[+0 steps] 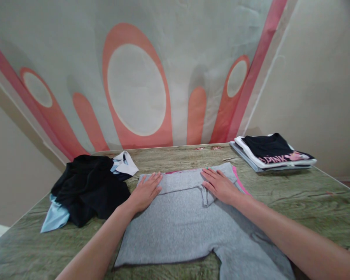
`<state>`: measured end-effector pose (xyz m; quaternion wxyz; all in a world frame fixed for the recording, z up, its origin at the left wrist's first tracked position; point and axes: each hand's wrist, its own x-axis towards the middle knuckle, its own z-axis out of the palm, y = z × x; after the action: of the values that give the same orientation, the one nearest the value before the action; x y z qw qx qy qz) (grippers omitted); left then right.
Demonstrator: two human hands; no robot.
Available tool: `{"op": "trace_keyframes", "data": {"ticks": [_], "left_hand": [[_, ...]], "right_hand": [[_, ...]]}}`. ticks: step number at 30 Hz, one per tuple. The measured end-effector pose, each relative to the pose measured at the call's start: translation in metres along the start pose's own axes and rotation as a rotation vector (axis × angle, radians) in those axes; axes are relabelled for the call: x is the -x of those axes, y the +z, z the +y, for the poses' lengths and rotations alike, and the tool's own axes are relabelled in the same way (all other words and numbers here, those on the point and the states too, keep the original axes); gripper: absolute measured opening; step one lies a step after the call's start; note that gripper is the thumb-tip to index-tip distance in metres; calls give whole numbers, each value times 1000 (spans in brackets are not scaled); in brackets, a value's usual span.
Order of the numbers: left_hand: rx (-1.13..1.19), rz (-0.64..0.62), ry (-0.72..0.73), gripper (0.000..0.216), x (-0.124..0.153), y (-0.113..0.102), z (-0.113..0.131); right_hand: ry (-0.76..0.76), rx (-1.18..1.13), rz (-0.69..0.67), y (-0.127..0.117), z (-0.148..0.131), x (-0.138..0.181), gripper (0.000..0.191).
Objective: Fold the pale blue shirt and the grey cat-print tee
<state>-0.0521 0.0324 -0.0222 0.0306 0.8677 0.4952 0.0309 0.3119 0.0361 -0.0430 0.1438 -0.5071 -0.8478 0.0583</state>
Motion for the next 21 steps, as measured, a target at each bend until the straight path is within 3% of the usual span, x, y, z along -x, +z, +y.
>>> {"op": "trace_keyframes", "data": {"ticks": [7,13,18,21], "left_hand": [[-35,64,13,53,-9,-1,20],[-56,-15,73,52,2,-2,24],[-73,13,70,53,3,-8,27],[-60,62,110,52,32,-22,37]], "right_hand": [[0,47,7,-7,23,4,54],[-71,34,-15,-6,17,21,56],[-81,-31,33,-19,21,55,56],[-49,-144,101,-44,19,95,42]]}}
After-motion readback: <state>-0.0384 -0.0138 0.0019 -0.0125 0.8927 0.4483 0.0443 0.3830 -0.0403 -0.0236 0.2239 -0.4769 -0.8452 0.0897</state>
